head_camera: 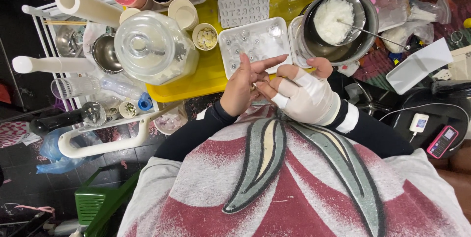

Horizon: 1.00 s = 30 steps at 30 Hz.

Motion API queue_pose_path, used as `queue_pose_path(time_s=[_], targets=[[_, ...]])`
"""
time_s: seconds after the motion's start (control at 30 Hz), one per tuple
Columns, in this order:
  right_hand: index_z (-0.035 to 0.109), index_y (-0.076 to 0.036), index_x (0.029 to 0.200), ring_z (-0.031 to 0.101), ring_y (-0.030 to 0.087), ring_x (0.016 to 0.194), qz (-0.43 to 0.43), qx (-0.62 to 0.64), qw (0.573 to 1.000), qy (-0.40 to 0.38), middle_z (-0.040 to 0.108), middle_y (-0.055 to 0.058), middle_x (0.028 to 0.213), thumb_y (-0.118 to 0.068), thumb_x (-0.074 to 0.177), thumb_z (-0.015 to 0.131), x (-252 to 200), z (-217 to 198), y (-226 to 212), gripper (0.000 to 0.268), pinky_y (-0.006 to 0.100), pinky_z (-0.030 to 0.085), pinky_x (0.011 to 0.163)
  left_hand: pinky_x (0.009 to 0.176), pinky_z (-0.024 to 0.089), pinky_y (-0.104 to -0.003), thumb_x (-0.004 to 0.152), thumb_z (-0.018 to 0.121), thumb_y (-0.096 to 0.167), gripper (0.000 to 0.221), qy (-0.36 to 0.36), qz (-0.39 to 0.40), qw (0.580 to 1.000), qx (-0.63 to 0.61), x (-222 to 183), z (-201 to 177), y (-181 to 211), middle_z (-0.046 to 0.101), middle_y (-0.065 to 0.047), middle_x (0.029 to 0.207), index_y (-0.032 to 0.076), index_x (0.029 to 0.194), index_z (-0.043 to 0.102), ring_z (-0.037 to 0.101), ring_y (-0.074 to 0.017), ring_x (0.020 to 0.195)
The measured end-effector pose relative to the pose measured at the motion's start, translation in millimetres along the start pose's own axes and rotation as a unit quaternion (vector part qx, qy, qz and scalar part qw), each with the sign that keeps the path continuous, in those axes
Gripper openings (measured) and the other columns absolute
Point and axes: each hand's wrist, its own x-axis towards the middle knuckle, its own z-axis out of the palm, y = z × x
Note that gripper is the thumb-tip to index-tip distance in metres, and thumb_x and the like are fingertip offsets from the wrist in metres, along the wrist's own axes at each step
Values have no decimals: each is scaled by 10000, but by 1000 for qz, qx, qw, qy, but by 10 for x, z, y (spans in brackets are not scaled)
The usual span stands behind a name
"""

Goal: Filling small decorative silicone molds with white melted wax using a piping tool.

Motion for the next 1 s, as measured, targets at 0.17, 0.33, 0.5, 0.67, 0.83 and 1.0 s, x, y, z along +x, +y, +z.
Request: queue_pose_path(time_s=[0.17,0.33,0.5,0.67,0.83,1.0], targets=[[804,-192,1156,640,122,1042,-4,-13,1000,14,663,-108,972,-152,918,789,21,-10,13,243,483,264,1003,556,350,-205,907,50,830,1126,1,-18,1000,-21,30,27,34,672,-47,924,15,1530,513,489,-64,682],[808,-178,1120,641,155,1043,-5,-12,1000,7,652,-93,965,-158,898,796,27,-5,6,223,482,285,968,520,342,-188,886,44,866,1185,4,-31,998,-48,66,-46,-101,670,-37,889,-3,1521,540,443,-43,622],[811,-160,1116,638,167,1054,-16,-2,1000,-15,657,-84,984,-146,798,775,11,2,-11,321,478,348,881,495,317,-174,892,53,866,1184,-5,-23,997,-70,53,-42,-119,641,-29,814,-14,1522,535,405,-34,575],[803,-145,1126,635,181,1053,-16,16,1000,-10,657,-68,995,-147,790,773,-14,40,-26,338,466,358,835,491,315,-177,907,61,857,1174,2,-21,997,-72,41,-35,-130,622,-26,773,-28,1517,533,396,-36,557],[798,-121,1155,626,187,1060,-26,22,999,-14,660,-60,1015,-142,794,772,-3,50,-21,362,454,358,823,489,320,-182,918,73,850,1166,5,-20,997,-80,41,-57,-178,578,-11,717,-39,1509,540,398,-41,541],[777,-132,1086,629,177,1065,-22,22,999,-7,663,-65,1017,-148,790,770,57,-15,-36,297,471,361,860,461,300,-170,903,72,854,1170,12,-28,997,-70,17,-20,-152,578,-2,719,-38,1487,553,370,-29,518]])
